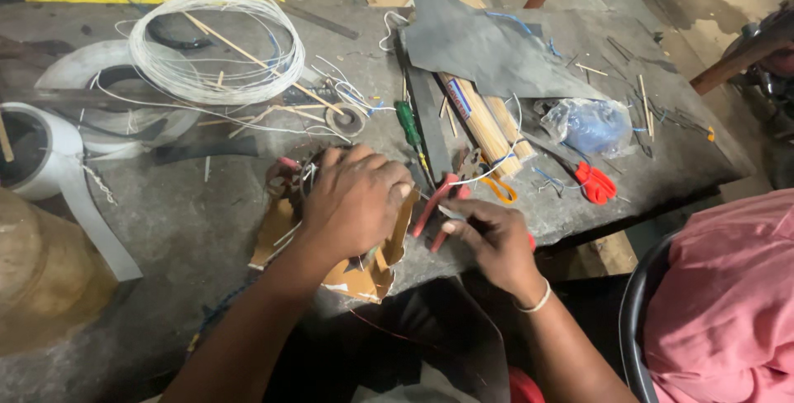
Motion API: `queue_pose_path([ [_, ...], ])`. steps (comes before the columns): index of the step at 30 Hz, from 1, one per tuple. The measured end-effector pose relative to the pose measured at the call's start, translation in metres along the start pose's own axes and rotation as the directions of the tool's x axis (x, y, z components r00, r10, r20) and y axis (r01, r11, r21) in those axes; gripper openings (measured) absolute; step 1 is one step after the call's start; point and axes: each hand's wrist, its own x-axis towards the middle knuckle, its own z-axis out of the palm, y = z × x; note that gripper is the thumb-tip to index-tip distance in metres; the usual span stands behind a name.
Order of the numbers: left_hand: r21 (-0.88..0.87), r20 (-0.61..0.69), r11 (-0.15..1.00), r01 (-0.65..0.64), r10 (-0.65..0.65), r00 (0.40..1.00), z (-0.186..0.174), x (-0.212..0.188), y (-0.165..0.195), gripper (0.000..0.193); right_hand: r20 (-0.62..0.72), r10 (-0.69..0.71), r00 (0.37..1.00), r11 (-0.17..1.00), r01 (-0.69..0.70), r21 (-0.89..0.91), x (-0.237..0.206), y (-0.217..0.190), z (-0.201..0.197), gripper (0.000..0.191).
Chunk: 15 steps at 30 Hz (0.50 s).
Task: The person winds white wire around a motor stator core, then uses red-handled scissors to cut the wire and tucks the ends into the stator slots. The person repeats this process multiple times, securing the wire in place.
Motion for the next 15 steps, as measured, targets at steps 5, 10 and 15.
queue_pose_path([
  [5,0.044,-0.032,0.997,-0.056,0.057,0.998,-0.001,-0.002,-0.002,0.017,0.139,0.023,0.99,0.975,-0.052,0.214,0.016,-0.021,0.019,0.043],
  [10,0.063,-0.01,0.997,-0.053,0.054,0.999,-0.002,-0.002,-0.002,0.016,0.119,-0.199,0.973,0.974,0.182,0.138,0.02,-0.028,0.014,0.028],
  [15,0.035,0.036,0.999,-0.008,0.006,0.999,-0.001,-0.001,-0.001,0.014,0.114,-0.43,0.895,0.89,0.442,-0.11,0.004,-0.02,-0.032,0.029],
])
